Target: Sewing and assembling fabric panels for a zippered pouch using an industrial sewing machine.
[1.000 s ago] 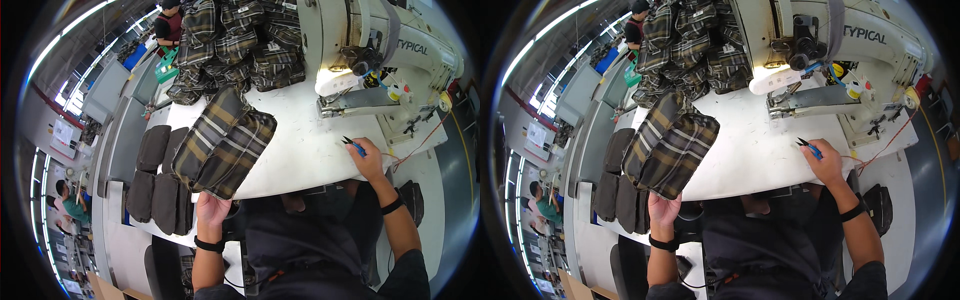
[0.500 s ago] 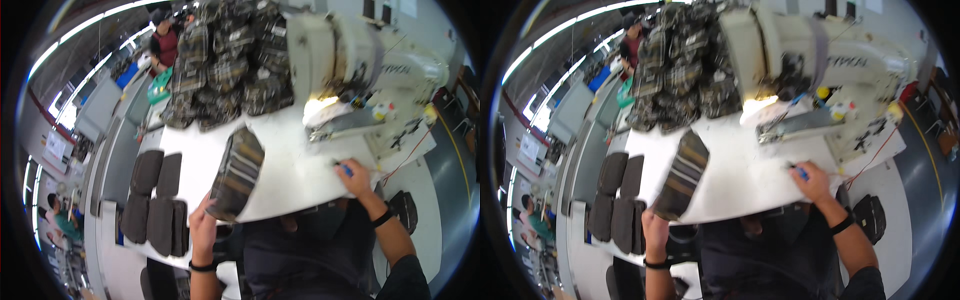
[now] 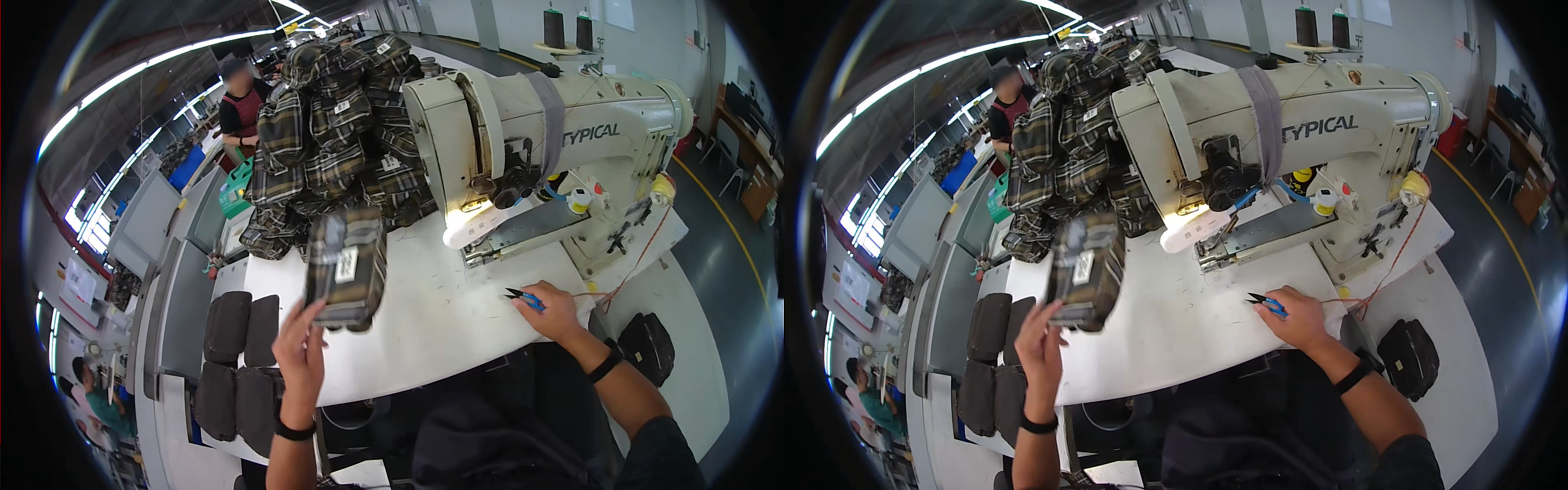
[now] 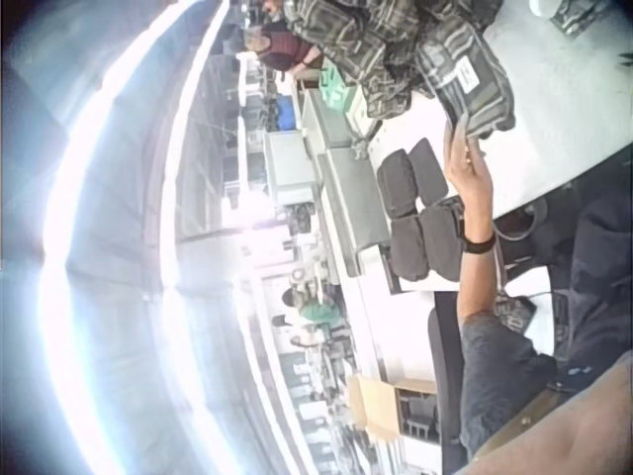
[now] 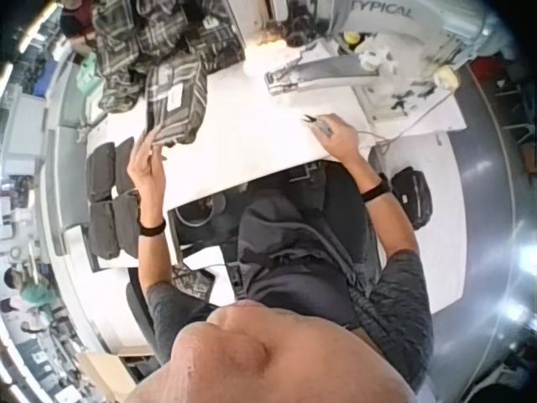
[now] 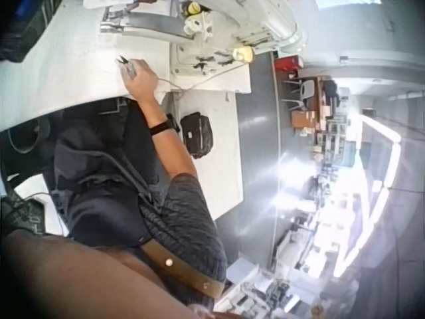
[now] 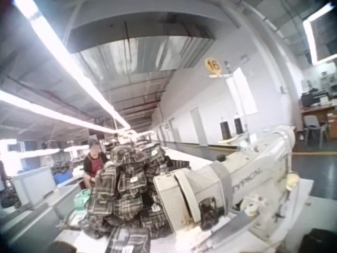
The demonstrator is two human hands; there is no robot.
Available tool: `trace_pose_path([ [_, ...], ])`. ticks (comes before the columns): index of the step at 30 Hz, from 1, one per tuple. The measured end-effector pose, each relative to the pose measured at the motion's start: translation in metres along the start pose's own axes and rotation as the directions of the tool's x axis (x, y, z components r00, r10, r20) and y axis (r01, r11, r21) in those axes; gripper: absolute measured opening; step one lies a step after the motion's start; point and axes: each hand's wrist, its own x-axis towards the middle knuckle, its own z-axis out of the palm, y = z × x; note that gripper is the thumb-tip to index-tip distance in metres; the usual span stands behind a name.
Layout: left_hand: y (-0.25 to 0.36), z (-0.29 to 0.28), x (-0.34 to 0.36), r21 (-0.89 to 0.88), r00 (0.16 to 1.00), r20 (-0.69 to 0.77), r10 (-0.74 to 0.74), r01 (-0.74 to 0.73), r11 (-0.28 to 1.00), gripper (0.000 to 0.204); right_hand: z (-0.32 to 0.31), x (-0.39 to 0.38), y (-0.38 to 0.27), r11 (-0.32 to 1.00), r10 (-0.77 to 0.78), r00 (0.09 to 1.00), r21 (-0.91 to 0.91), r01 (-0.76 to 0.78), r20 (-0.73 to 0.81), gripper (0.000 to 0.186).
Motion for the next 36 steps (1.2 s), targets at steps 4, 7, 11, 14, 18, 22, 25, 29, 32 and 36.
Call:
trace_pose_path([
  [4,0.016,0.02,0.136,-0.022,0.984,-0.151,0.091,-0.096,0.995,0.031,0.003,-0.005,0.007,0.999,0.012,1.0,-0.044,-0.013,-0.025,0.024],
  [7,0.002,0.032,0.246,0.264,0.894,-0.254,0.368,-0.302,0.916,0.026,0.006,-0.005,0.005,0.999,-0.001,0.999,-0.041,-0.001,-0.048,0.025],
  [11,-0.006,0.046,0.323,0.024,0.986,-0.165,0.024,-0.02,1.0,0.03,0.009,-0.002,0.001,0.998,0.007,1.0,-0.068,-0.007,-0.005,0.025],
  [14,-0.002,0.067,0.334,0.108,0.994,-0.081,0.069,-0.06,0.992,0.031,0.008,-0.002,0.003,0.998,0.018,1.0,-0.06,-0.019,-0.009,0.025],
  [18,0.011,0.089,0.326,0.173,0.952,-0.152,0.264,-0.237,0.956,0.028,0.005,0.001,0.006,0.996,-0.009,1.0,-0.084,0.008,-0.015,0.025],
  [22,-0.001,0.089,0.342,0.499,0.94,-0.109,0.322,-0.228,0.836,0.028,0.005,-0.001,0.007,0.998,-0.033,0.999,-0.051,0.033,-0.018,0.024],
  [25,-0.019,0.079,0.353,0.448,0.892,-0.199,0.407,-0.286,0.847,0.023,0.006,-0.003,0.001,0.999,-0.028,0.999,-0.029,0.027,-0.02,0.024],
  [29,-0.026,0.078,0.334,0.454,0.935,-0.147,0.323,-0.226,0.862,0.056,0.005,-0.006,0.003,0.997,-0.06,0.998,-0.054,0.059,-0.024,0.024],
  [32,-0.039,0.053,0.299,0.531,0.943,-0.161,0.292,-0.167,0.831,0.07,0.006,-0.007,0.001,0.998,-0.055,0.998,-0.035,0.056,0.021,0.024],
  [36,-0.055,-0.031,0.229,0.492,0.992,0.034,0.121,-0.122,0.862,0.075,0.016,-0.008,0.016,0.997,0.045,0.997,-0.058,-0.042,0.059,0.028],
])
